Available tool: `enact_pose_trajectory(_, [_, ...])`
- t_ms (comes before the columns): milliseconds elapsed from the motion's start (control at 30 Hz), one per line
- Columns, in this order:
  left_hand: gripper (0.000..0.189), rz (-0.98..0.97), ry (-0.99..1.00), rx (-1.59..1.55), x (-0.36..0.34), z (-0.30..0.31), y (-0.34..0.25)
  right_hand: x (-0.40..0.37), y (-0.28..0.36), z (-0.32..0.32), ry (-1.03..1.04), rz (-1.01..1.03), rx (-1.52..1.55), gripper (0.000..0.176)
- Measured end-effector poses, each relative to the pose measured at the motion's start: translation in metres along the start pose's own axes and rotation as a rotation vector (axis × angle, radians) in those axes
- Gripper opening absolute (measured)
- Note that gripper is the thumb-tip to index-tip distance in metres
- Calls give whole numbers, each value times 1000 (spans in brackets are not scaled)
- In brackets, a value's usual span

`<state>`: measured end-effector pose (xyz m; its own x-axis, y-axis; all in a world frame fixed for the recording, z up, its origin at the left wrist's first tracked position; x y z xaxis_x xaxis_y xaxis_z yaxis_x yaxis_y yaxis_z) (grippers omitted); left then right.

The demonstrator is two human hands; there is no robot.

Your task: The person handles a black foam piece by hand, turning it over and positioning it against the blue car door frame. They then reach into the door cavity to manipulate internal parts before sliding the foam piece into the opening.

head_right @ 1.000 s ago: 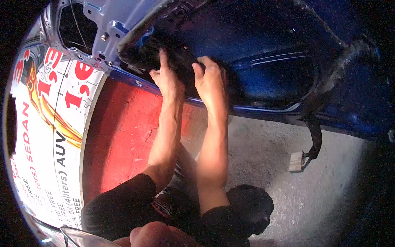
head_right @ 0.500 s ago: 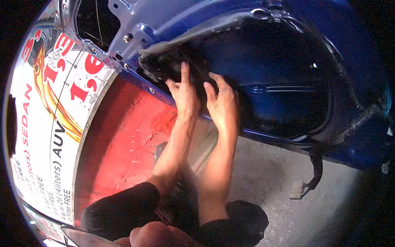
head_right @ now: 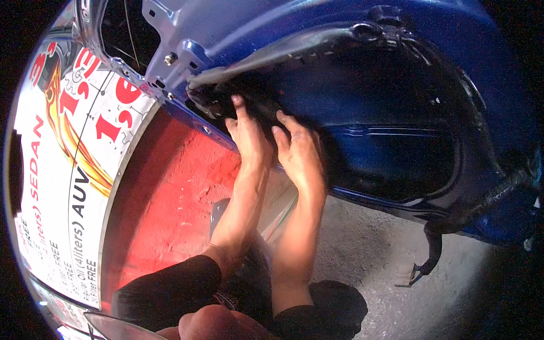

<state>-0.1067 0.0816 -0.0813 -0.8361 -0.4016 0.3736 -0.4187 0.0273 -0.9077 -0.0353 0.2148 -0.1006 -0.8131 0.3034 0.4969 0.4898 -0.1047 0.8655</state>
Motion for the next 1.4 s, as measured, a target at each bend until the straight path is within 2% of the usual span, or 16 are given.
enact_pose_trajectory(67, [67,33,-3,62,5,3,6,0,-1,0,10,-23,1,33])
enact_pose_trajectory(300, [75,-183,-31,330,-7,2,-2,-2,-7,5,-13,-89,-76,32])
enact_pose_trajectory(500, [78,-171,21,361,-9,-1,-6,-3,-4,6,-31,-114,-58,32])
enact_pose_trajectory(633, [70,-114,-45,419,-9,2,-7,-3,-8,4,-58,-73,-42,32])
enact_pose_trajectory(733, [53,-389,-61,582,-8,5,-8,-4,-5,10,-118,-57,46,32])
enact_pose_trajectory(800, [47,-412,-51,547,-9,4,-7,-6,-1,18,-178,-81,124,32])
enact_pose_trajectory(867, [44,-245,29,294,-23,-1,-20,-9,6,28,-246,-128,208,31])
enact_pose_trajectory(967, [41,-156,66,171,-31,-3,-30,-13,19,35,-257,-10,255,31])
enact_pose_trajectory(1000, [58,-119,144,153,-30,-2,-27,-12,17,35,-238,4,251,30])
enact_pose_trajectory(1100, [55,-201,157,175,-25,3,-22,-9,30,38,-257,261,147,32])
enact_pose_trajectory(1133, [41,-315,119,174,-26,3,-26,-9,36,38,-240,292,176,34])
enact_pose_trajectory(1233, [42,-267,191,145,-37,2,-29,0,48,24,-189,348,329,36])
enact_pose_trajectory(1267, [43,-314,215,240,-36,4,-27,2,51,20,-122,292,365,35])
enact_pose_trajectory(1333, [55,-567,163,639,-42,9,-26,7,60,14,-134,335,327,33])
enact_pose_trajectory(1367, [66,-457,301,551,-43,9,-14,10,62,11,-139,358,306,33])
enact_pose_trajectory(1400, [65,-599,272,674,-46,9,-15,12,61,8,-150,374,299,31])
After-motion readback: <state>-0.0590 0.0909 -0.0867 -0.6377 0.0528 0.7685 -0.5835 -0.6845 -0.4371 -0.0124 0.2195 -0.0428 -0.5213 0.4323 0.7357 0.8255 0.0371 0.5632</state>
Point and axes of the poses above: each hand's wrist, its own x-axis towards the middle knuckle, its own z-axis out of the back of the hand, y = z × x, the point moved 6 cm from there along x, towards the middle knuckle, and after that the axes turned 5 degrees about x, right-handed, at the moved point
